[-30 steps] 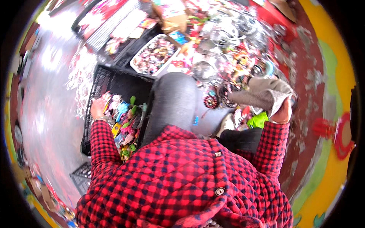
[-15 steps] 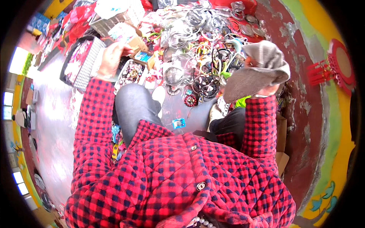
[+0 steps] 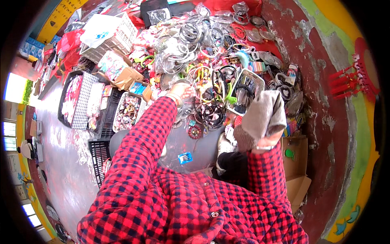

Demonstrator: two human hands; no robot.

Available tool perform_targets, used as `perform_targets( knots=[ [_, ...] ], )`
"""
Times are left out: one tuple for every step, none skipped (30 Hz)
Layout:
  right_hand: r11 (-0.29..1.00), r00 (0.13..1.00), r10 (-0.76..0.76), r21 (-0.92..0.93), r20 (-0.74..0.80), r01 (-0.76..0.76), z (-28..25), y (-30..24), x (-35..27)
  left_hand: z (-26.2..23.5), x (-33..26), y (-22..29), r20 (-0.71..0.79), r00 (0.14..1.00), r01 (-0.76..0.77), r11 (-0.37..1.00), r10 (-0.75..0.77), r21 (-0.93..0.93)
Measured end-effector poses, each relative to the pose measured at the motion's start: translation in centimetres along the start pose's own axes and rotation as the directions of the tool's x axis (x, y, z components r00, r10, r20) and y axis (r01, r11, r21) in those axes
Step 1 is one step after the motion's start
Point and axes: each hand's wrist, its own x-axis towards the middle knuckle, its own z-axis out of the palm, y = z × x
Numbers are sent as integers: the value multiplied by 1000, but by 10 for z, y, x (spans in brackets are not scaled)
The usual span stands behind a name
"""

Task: The person sits on the floor and uses a small gray cloth to wipe and clean various plastic bracelets. They pick up individual bracelets from a pile, rub them with the cloth, and place them into a black plastic crate.

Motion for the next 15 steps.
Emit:
perform_targets(
  knots=[
    [1000, 998, 11, 15, -61, -10, -2, 2, 2, -2, 12, -4, -48, 999, -6, 1000, 5, -21],
    [999, 996, 3, 36, -94, 1, -10, -2, 0, 11, 29, -7, 0, 1000, -23, 998, 23, -51],
    [996, 981, 57, 78, -185, -43, -6, 5, 6, -8, 55, -12, -22, 993, -111, 993, 112, 28],
    [992, 956, 107, 100, -274, -83, 7, 10, 8, -27, 89, -20, -25, 980, -194, 977, 196, 90],
    [996, 910, 77, -4, -407, -86, 13, 15, 13, -39, 111, -24, -15, 962, -268, 950, 273, 160],
    [980, 952, 154, 168, -266, -111, 5, 10, 16, -5, 119, -15, -113, 948, -261, 929, 298, 261],
    [980, 941, 149, 174, -304, -99, 6, 8, 16, 28, 123, -10, -143, 848, -395, 787, 511, 473],
    [979, 924, 155, 180, -349, -96, 4, 7, 20, 33, 131, -4, -95, 831, -393, 698, 549, 599],
    [978, 904, 162, 186, -395, -94, 1, 7, 24, 38, 139, 2, -41, 815, -385, 592, 578, 708],
    [974, 930, 159, 207, -331, -93, -14, 8, 25, 42, 147, 9, 21, 861, -333, 533, 508, 778],
    [972, 930, 173, 210, -325, -107, -19, 7, 28, 47, 150, 8, -14, 879, -289, 557, 476, 779],
    [966, 925, 215, 209, -312, -154, -16, 9, 31, 26, 173, -6, -21, 875, -282, 545, 483, 790],
    [954, 918, 266, 219, -294, -206, -14, 11, 32, 0, 193, -20, -36, 870, -264, 528, 491, 807],
    [975, 917, 215, 132, -336, -181, -4, 12, 34, 7, 195, -34, -12, 835, -256, 409, 550, 876],
    [976, 920, 206, 139, -334, -168, -16, 10, 34, 25, 183, -28, 22, 904, -223, 425, 428, 878]
  ],
)
